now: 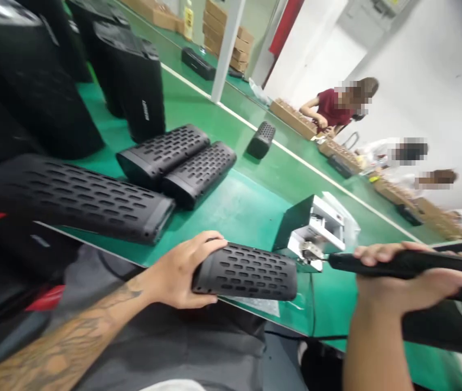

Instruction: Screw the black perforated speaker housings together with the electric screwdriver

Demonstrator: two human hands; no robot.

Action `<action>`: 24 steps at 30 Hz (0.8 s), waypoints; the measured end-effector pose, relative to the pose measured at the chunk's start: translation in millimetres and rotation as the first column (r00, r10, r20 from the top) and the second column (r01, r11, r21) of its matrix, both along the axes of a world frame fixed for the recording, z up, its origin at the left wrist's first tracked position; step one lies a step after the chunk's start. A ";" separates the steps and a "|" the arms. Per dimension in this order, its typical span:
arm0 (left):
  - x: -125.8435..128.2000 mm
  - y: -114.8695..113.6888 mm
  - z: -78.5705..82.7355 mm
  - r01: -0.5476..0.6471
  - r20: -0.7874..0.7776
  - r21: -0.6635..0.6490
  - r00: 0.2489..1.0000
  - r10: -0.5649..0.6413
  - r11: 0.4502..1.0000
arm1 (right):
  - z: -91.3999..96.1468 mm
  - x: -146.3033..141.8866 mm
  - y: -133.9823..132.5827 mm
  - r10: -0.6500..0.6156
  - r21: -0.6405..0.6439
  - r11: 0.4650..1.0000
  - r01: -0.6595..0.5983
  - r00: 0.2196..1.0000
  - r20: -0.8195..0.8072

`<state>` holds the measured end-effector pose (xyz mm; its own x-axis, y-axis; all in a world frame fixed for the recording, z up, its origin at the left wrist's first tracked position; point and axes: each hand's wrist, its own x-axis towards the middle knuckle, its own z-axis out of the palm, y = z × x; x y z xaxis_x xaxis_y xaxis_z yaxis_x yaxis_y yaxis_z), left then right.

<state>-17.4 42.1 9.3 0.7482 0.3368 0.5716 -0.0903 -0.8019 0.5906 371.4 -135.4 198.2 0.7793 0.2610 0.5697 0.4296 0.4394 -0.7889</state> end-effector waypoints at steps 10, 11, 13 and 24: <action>-0.5 -3.8 -10.2 -0.069 0.001 0.001 0.998 0.069 0.998 | -33.9 -15.3 15.8 0.130 -0.092 0.988 -0.122 0.988 0.087; -0.4 -3.6 -11.2 -0.070 0.002 0.007 0.998 0.070 0.997 | -34.7 -17.7 16.3 0.140 -0.093 0.987 -0.132 0.986 0.087; -0.3 -3.1 -12.3 -0.069 0.007 0.018 0.998 0.069 0.997 | -34.4 -22.0 16.0 0.152 -0.096 0.985 -0.143 0.984 0.090; 2.4 1.3 -7.3 0.008 0.035 0.040 0.999 -0.010 0.999 | -3.4 -87.5 -55.0 0.366 -0.109 0.927 -0.359 0.929 0.051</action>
<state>-15.0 43.4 2.0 0.7304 0.3067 0.6103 -0.1175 -0.8238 0.5546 283.9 -190.3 194.8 0.5808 0.5746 0.5766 0.3101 0.4987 -0.8094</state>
